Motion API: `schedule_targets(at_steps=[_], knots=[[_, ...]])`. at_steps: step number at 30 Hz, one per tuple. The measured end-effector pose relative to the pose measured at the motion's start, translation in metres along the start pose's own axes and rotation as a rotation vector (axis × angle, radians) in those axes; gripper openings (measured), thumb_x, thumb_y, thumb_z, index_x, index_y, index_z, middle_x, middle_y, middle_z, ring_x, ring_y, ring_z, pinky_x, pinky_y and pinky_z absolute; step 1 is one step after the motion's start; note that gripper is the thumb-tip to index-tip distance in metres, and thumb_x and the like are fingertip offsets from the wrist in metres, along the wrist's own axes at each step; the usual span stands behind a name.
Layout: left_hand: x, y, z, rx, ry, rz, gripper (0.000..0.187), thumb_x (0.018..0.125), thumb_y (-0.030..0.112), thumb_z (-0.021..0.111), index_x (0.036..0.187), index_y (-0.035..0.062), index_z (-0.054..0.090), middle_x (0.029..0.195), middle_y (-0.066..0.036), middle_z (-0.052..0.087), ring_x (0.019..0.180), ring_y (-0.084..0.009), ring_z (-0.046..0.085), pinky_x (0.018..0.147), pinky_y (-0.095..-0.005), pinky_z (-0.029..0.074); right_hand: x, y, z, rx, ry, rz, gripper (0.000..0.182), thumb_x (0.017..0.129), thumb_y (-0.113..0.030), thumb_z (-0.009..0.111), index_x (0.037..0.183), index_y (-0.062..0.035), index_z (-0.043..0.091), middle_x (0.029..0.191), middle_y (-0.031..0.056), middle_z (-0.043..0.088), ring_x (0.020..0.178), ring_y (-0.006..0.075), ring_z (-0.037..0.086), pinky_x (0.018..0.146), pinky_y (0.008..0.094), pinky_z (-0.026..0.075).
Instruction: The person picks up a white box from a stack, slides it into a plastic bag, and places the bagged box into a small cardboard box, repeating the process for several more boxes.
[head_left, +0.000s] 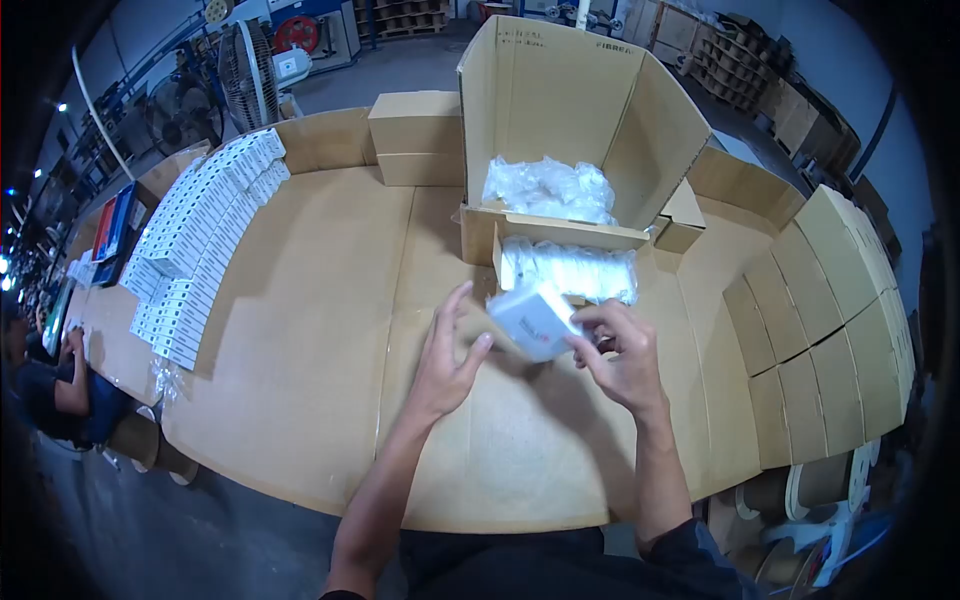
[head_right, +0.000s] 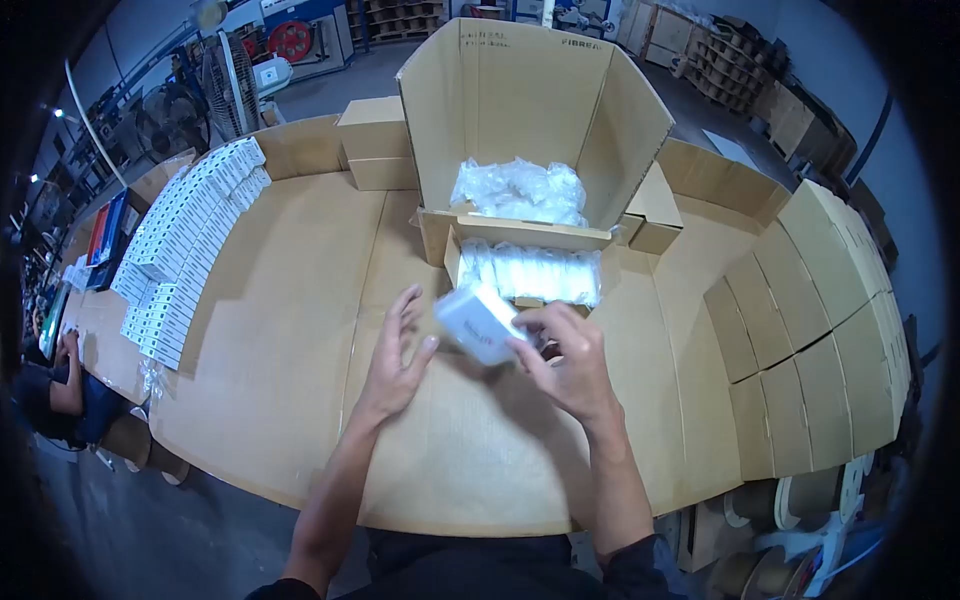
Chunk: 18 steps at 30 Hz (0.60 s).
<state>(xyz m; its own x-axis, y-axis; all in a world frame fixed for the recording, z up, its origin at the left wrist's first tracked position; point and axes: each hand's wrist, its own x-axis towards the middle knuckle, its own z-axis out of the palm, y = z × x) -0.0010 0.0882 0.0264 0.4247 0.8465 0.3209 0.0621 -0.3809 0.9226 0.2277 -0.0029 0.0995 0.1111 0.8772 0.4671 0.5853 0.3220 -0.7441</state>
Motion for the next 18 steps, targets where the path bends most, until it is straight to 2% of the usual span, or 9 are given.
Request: schedule_targets(at_steps=[1, 2, 5, 6, 9, 10, 14, 18], knots=[[0.009, -0.001, -0.002, 0.291, 0.018, 0.098, 0.065, 0.101, 0.022, 0.062, 0.157, 0.0091, 0.034, 0.157, -0.016, 0.039, 0.139, -0.0343, 0.046, 0.116, -0.0497, 0.039, 0.005, 0.001, 0.004, 0.036, 0.075, 0.062, 0.017, 0.085, 0.001, 0.077, 0.100, -0.0002, 0.070, 0.086, 0.0093, 0.064, 0.072, 0.0165, 0.069, 0.053, 0.0287, 0.056], [0.016, 0.002, -0.003, 0.397, -0.017, 0.139, 0.069, 0.098, 0.025, 0.064, 0.159, 0.0166, 0.034, 0.156, -0.015, 0.038, 0.142, -0.0372, 0.039, 0.122, -0.0612, 0.023, 0.008, 0.009, 0.013, 0.056, 0.172, 0.021, 0.019, 0.086, 0.002, 0.077, 0.102, 0.0001, 0.069, 0.086, 0.0084, 0.061, 0.072, 0.0140, 0.067, 0.051, 0.0259, 0.056], [0.034, 0.003, 0.003, 0.905, -0.067, 0.203, 0.068, 0.097, 0.025, 0.065, 0.158, 0.0211, 0.036, 0.152, -0.016, 0.042, 0.142, -0.0349, 0.040, 0.118, -0.0717, 0.021, 0.018, 0.014, 0.037, -0.070, 0.329, -0.016, 0.024, 0.085, 0.003, 0.077, 0.106, -0.0003, 0.068, 0.086, 0.0086, 0.060, 0.070, 0.0138, 0.064, 0.052, 0.0275, 0.057], [0.038, -0.007, 0.006, 0.903, -0.035, 0.243, 0.065, 0.097, 0.025, 0.064, 0.157, 0.0256, 0.039, 0.150, -0.016, 0.045, 0.141, -0.0334, 0.041, 0.115, -0.0769, 0.018, 0.020, 0.017, 0.045, -0.111, 0.350, -0.052, 0.027, 0.086, 0.003, 0.076, 0.110, -0.0009, 0.067, 0.086, 0.0088, 0.059, 0.069, 0.0140, 0.062, 0.052, 0.0283, 0.057], [0.041, -0.026, 0.005, 0.945, -0.044, 0.228, 0.062, 0.098, 0.026, 0.063, 0.156, 0.0241, 0.041, 0.150, -0.015, 0.044, 0.141, -0.0346, 0.041, 0.116, -0.0759, 0.018, 0.029, 0.015, 0.065, -0.170, 0.403, -0.049, 0.028, 0.086, 0.003, 0.075, 0.112, -0.0010, 0.067, 0.087, 0.0104, 0.060, 0.069, 0.0178, 0.063, 0.054, 0.0301, 0.056], [0.040, -0.032, 0.004, 0.931, -0.038, 0.224, 0.061, 0.098, 0.027, 0.063, 0.155, 0.0241, 0.043, 0.149, -0.015, 0.045, 0.140, -0.0355, 0.041, 0.116, -0.0757, 0.018, 0.031, 0.018, 0.067, -0.268, 0.393, -0.094, 0.033, 0.085, 0.003, 0.074, 0.117, -0.0001, 0.066, 0.088, 0.0133, 0.060, 0.070, 0.0238, 0.064, 0.057, 0.0349, 0.056], [0.040, -0.043, -0.006, 0.955, -0.051, 0.258, 0.063, 0.097, 0.027, 0.063, 0.156, 0.0269, 0.041, 0.146, -0.016, 0.048, 0.138, -0.0364, 0.042, 0.116, -0.0757, 0.018, 0.037, 0.021, 0.078, -0.405, 0.369, -0.137, 0.042, 0.085, 0.003, 0.074, 0.126, 0.0009, 0.064, 0.088, 0.0166, 0.059, 0.071, 0.0301, 0.064, 0.060, 0.0416, 0.055], [0.043, -0.053, -0.011, 1.011, -0.065, 0.295, 0.068, 0.094, 0.025, 0.066, 0.157, 0.0307, 0.040, 0.145, -0.016, 0.048, 0.137, -0.0367, 0.043, 0.116, -0.0755, 0.019, 0.038, 0.023, 0.082, -0.536, 0.336, -0.150, 0.043, 0.085, 0.002, 0.074, 0.127, 0.0009, 0.064, 0.089, 0.0166, 0.058, 0.071, 0.0309, 0.065, 0.060, 0.0418, 0.057]])
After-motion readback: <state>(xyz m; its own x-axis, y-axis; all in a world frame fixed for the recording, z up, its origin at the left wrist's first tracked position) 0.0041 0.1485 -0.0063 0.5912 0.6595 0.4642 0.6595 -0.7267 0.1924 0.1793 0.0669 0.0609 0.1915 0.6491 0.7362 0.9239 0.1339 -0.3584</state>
